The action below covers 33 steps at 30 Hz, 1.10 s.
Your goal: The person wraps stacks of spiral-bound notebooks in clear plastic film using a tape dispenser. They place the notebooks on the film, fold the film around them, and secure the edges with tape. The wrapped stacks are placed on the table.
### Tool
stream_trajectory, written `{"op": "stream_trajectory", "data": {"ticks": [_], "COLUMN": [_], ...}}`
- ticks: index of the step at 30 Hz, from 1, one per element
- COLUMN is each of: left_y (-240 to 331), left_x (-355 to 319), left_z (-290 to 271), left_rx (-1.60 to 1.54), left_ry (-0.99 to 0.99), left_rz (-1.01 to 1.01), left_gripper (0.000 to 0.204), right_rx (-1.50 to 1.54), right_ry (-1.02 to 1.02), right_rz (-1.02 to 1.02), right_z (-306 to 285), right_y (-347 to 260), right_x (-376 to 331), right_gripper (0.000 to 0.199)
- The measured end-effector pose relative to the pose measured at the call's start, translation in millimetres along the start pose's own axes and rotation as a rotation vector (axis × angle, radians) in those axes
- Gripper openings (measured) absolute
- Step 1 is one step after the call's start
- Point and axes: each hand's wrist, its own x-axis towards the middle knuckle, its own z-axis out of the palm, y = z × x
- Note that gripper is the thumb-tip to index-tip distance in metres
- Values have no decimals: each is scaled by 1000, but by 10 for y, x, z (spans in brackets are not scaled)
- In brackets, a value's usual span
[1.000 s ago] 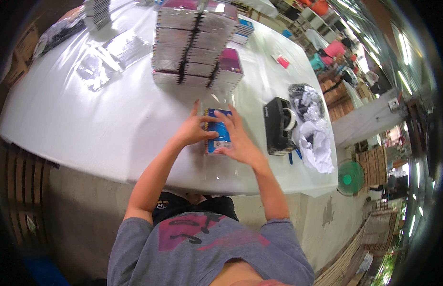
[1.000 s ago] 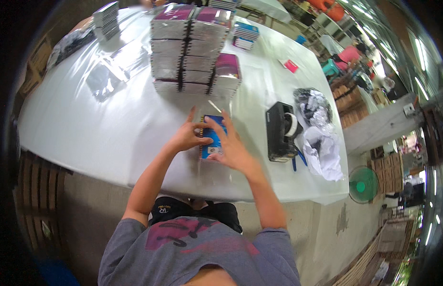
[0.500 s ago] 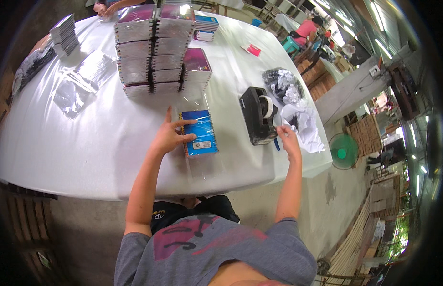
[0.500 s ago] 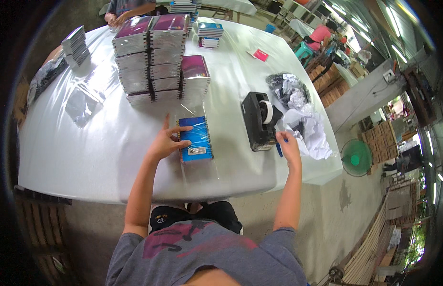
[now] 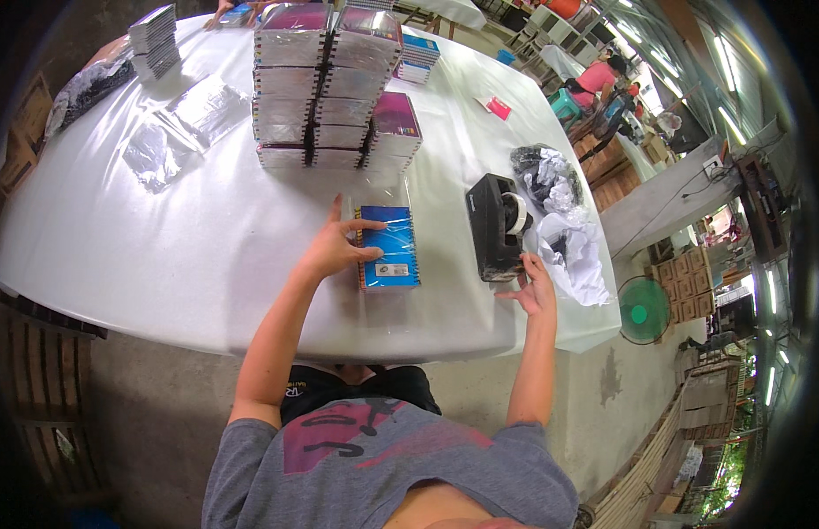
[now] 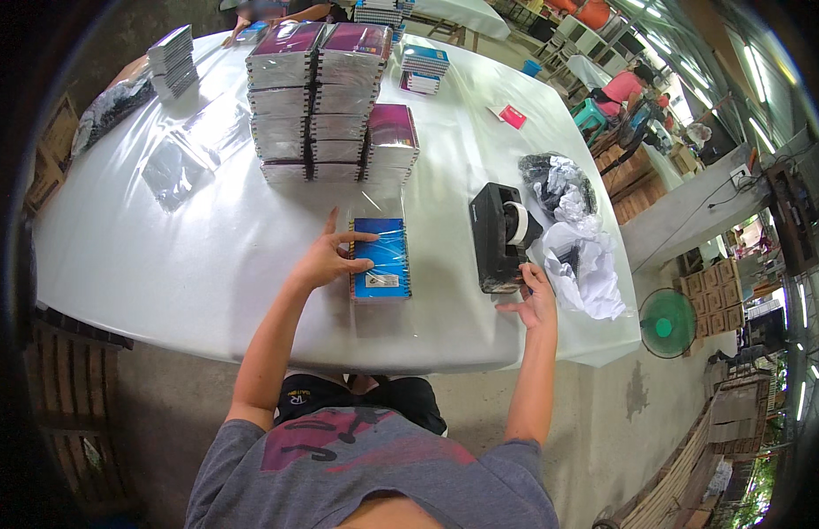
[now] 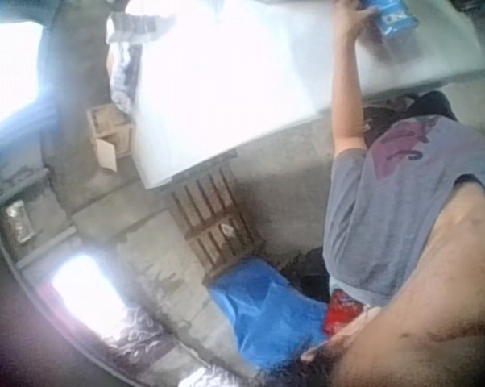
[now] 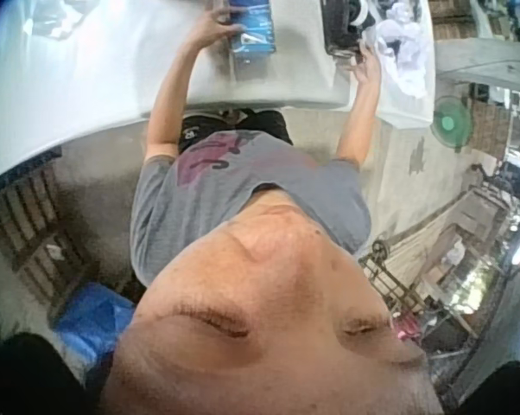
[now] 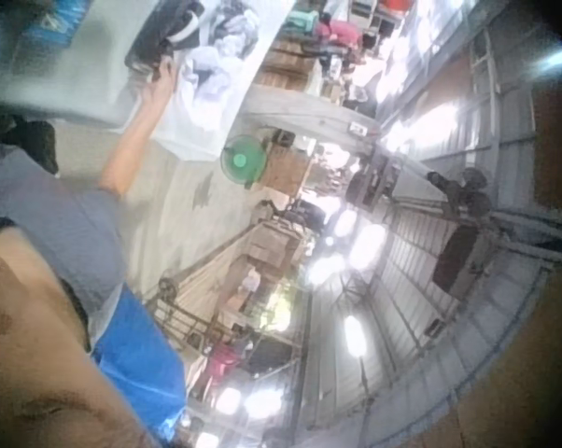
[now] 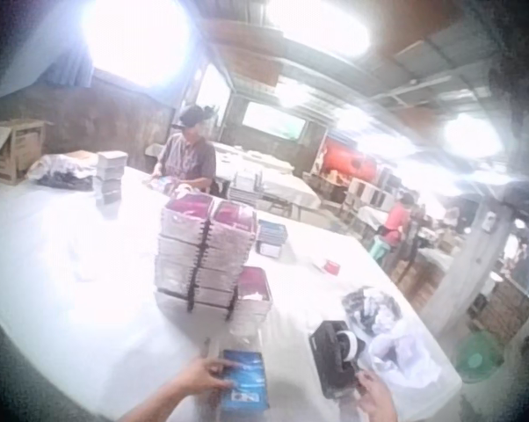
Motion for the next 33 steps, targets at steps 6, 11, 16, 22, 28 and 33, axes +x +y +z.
{"op": "stream_trajectory", "data": {"ticks": [6,11,16,22,28,33], "left_y": [-48,-94,-2,-48,-106,-55], "left_x": [18,28,21,-19,43,-8], "left_z": [-9,-7,-8,-56,14,-26], "left_rx": [85,123,12,6,65,77], "left_ry": [-12,19,-45,-39,-24,-49], "left_rz": [50,106,-1,-4,63,39], "left_gripper": [46,47,50,49,53,55], "right_rx": [132,154,14,-1238,-486,-646], "right_ry": [21,56,122,860,268,-487], "right_rz": [-68,-66,-200,-895,-539,-262], "right_z": [-97,-166,-289,3,802,1889], "right_y": [73,126,412,516,289,13], "right_x": [-4,-104,-121,-154,-453,-406], "right_gripper": [17,8,10,16,26,82]}}
